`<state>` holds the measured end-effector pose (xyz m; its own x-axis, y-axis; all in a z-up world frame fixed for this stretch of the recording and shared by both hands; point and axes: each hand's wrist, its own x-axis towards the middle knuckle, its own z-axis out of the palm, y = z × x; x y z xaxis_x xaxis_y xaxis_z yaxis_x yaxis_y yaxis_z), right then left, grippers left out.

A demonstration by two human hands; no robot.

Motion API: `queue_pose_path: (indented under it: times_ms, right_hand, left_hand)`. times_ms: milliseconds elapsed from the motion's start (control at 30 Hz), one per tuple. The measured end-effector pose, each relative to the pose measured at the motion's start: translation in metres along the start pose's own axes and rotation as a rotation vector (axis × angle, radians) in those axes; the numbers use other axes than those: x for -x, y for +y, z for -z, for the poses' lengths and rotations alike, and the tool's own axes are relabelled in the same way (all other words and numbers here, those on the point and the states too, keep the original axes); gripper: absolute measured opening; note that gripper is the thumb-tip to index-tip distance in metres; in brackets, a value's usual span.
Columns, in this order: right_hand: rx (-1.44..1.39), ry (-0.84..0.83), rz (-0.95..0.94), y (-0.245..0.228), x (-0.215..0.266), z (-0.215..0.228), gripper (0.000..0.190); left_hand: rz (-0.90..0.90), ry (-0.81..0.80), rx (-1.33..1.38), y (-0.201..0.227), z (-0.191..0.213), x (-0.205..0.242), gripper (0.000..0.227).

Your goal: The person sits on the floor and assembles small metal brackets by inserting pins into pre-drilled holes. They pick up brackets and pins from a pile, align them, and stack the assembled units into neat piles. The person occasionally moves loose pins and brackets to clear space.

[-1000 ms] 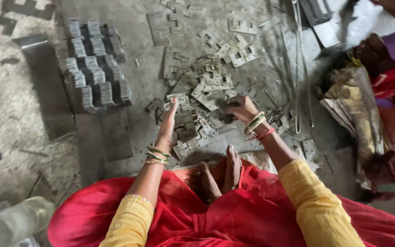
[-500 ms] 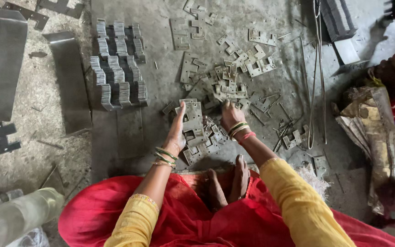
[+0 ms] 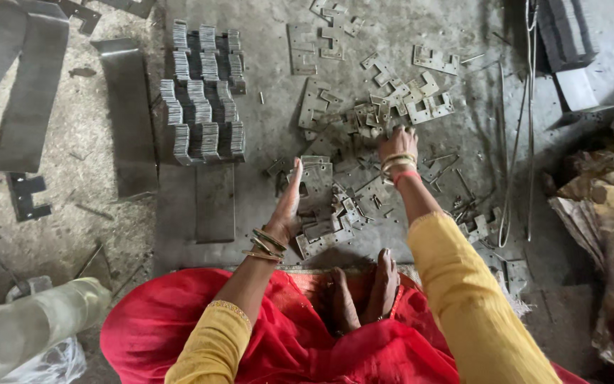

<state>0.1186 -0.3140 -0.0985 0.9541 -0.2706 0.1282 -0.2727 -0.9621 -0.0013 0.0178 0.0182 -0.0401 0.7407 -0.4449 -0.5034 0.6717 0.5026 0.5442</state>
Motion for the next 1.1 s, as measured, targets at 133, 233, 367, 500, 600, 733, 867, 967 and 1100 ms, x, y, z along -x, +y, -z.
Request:
queue_pose_path:
  times_ms: [133,233,367,500,600,733,867,967,1100]
  right_hand:
    - [-0.351,-0.235,-0.286,0.018,-0.028,-0.028,0.033]
    - [-0.426,-0.192,-0.283,0.027,-0.012,-0.006,0.031]
    - [-0.442,-0.145,-0.238,0.024,0.033,0.063,0.029]
    - [-1.605,-0.66,-0.791,0.007,0.06,0.113,0.03]
    - [-1.071,-0.658,0.093,0.003,0.083,0.115,0.043]
    - [-0.217,-0.399,-0.237,0.007,0.079,0.099,0.05]
    - [-0.053,-0.283,-0.334,0.009,0.077,0.071,0.072]
    - [-0.21,-0.24,-0.499,0.017,0.076,0.05,0.082]
    - [-0.456,-0.208,-0.579,0.04,0.06,0.046,0.052]
  left_hand:
    - [0.111,-0.098,0.283,0.01,-0.005,0.009,0.097]
    - [0.08,-0.002,0.27,0.013,-0.006,0.012,0.095]
    - [-0.012,0.003,0.236,0.006,0.0,0.007,0.095]
    - [-0.186,0.079,-0.105,0.001,0.004,-0.004,0.1]
    - [-0.169,0.093,-0.18,-0.006,0.012,-0.004,0.104]
    - [-0.113,0.131,-0.089,-0.006,0.013,-0.001,0.111]
    - [-0.028,0.207,-0.06,0.001,0.007,0.002,0.12]
    - [-0.005,0.236,0.032,0.007,0.004,0.007,0.125]
    - [-0.072,0.244,0.203,0.011,0.001,0.009,0.121]
